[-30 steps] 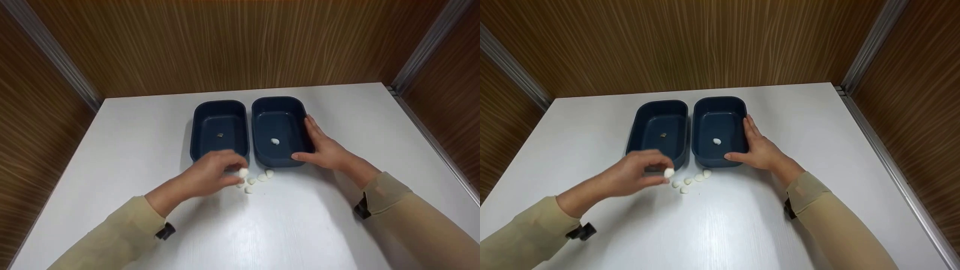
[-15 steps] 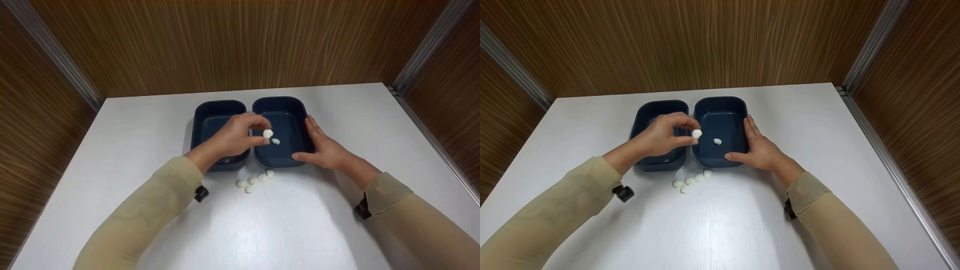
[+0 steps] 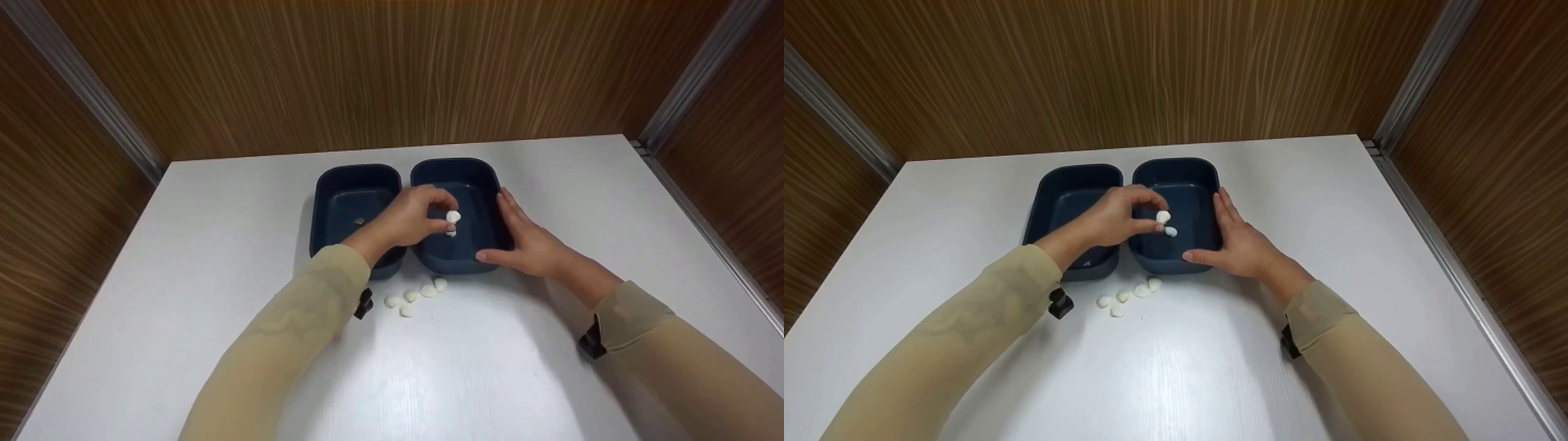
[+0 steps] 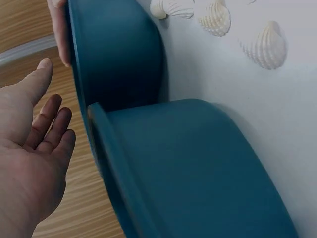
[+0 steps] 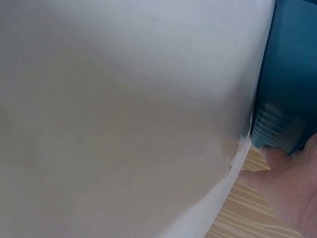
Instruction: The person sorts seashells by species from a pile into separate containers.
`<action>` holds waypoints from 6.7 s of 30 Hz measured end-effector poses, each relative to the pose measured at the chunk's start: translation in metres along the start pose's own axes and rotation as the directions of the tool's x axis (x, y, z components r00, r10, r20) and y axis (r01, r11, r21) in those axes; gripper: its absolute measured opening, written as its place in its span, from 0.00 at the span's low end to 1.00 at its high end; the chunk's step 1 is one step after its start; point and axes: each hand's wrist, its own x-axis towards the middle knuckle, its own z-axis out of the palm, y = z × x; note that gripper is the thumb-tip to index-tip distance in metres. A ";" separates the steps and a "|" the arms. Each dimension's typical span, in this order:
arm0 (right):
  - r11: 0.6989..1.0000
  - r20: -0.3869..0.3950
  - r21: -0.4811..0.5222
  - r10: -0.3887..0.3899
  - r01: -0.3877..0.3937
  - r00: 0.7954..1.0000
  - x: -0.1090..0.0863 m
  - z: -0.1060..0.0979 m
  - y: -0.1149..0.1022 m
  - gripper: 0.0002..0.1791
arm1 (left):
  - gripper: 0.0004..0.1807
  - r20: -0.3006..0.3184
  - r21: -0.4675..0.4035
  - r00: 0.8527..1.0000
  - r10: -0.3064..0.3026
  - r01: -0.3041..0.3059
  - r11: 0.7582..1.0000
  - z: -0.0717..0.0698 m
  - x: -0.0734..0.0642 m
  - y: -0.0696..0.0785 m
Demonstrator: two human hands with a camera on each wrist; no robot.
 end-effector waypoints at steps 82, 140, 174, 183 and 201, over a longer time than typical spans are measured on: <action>1.000 -0.023 -0.014 -0.006 0.006 1.000 -0.002 -0.006 0.003 0.67 | 0.21 0.005 -0.107 0.994 0.111 -0.110 0.988 0.010 -0.156 -0.014; 1.000 -0.024 0.002 -0.009 0.009 1.000 -0.002 -0.005 0.005 0.68 | 0.25 -0.009 -0.009 1.000 -0.029 0.029 1.000 0.048 -0.159 -0.054; 1.000 -0.027 -0.008 -0.009 0.008 1.000 -0.004 -0.005 0.002 0.67 | 0.10 -0.069 0.010 0.997 0.024 -0.023 1.000 0.052 -0.160 -0.056; 1.000 -0.024 -0.005 0.008 -0.008 1.000 -0.003 -0.005 0.003 0.68 | 0.09 -0.029 0.027 0.999 0.035 -0.034 0.999 0.051 -0.159 -0.055; 1.000 -0.026 0.000 -0.015 0.015 1.000 -0.001 -0.005 0.005 0.69 | 0.10 0.058 -0.028 0.998 -0.001 0.002 1.000 0.043 -0.160 -0.051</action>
